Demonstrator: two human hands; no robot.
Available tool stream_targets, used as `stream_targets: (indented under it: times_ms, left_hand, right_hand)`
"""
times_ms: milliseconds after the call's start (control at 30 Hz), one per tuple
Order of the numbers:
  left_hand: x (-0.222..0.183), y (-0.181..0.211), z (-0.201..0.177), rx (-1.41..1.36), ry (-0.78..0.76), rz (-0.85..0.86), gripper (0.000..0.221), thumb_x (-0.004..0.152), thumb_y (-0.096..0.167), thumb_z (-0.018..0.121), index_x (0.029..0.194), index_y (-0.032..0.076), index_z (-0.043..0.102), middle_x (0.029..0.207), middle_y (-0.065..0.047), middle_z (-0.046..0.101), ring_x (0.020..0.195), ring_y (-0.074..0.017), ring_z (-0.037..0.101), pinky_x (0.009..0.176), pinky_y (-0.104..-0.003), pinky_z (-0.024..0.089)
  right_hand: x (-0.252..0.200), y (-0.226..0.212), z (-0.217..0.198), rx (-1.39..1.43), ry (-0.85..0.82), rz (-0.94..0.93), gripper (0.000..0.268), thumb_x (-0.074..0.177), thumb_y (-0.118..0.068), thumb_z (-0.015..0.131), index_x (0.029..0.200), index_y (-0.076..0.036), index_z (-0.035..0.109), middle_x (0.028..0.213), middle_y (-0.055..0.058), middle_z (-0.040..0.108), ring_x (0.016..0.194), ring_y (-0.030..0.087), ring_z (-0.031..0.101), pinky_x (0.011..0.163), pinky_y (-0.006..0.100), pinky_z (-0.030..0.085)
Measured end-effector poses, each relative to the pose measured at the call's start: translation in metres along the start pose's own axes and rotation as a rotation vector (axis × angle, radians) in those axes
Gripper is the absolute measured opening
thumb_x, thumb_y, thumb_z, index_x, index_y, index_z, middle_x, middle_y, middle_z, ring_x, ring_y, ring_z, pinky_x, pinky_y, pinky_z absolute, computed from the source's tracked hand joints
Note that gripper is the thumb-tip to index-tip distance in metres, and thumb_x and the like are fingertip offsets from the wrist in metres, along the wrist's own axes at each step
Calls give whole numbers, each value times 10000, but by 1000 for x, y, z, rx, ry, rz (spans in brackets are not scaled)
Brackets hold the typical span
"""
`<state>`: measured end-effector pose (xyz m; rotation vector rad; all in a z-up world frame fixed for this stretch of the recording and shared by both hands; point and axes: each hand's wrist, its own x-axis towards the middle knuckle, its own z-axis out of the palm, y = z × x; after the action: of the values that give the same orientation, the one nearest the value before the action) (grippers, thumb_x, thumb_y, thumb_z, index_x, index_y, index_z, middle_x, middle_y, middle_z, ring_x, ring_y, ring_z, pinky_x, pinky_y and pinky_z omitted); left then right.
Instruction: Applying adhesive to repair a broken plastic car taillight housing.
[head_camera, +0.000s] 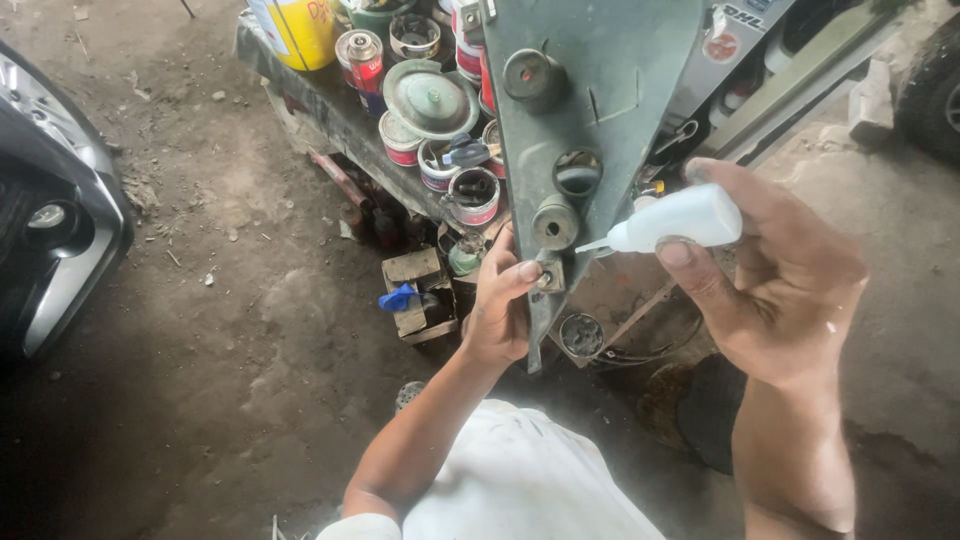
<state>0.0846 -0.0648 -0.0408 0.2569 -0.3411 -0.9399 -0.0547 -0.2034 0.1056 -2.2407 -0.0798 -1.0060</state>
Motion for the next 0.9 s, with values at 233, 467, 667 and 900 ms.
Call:
stream_targets:
  times_ms: [233, 467, 667, 900]
  left_hand:
    - [-1, 1, 4, 9, 21, 1, 730, 872, 145, 761, 1477, -28, 389, 1261, -163, 623, 1096, -208, 686, 955, -338, 586]
    - [0, -4, -1, 28, 24, 8, 680, 906, 151, 759, 1455, -38, 406, 1237, -174, 629, 1055, -203, 682, 916, -341, 580]
    - [3, 3, 6, 65, 15, 29, 708, 868, 152, 766, 1446, -31, 400, 1243, -174, 619, 1068, -212, 683, 936, -351, 587]
    - [3, 6, 9, 106, 29, 58, 757, 847, 145, 797, 1457, -31, 385, 1252, -177, 614, 1078, -223, 678, 934, -365, 587]
  right_hand:
    - [4, -2, 2, 52, -15, -23, 377, 1025, -71, 701, 1357, 35, 557, 1136, 204, 722, 1098, 216, 749, 796, 254, 675]
    - [-3, 7, -2, 51, -20, -40, 378, 1075, -77, 709, 1418, 6, 574, 1174, 198, 731, 1064, 186, 762, 786, 235, 678]
    - [-9, 12, -5, -70, 17, 11, 385, 989, -123, 751, 1335, -7, 629, 1042, 141, 778, 471, -52, 417, 383, 149, 265]
    - [-12, 5, -3, -100, 25, 30, 413, 1013, -137, 774, 1385, -23, 634, 976, 107, 752, 478, -50, 409, 382, 146, 232]
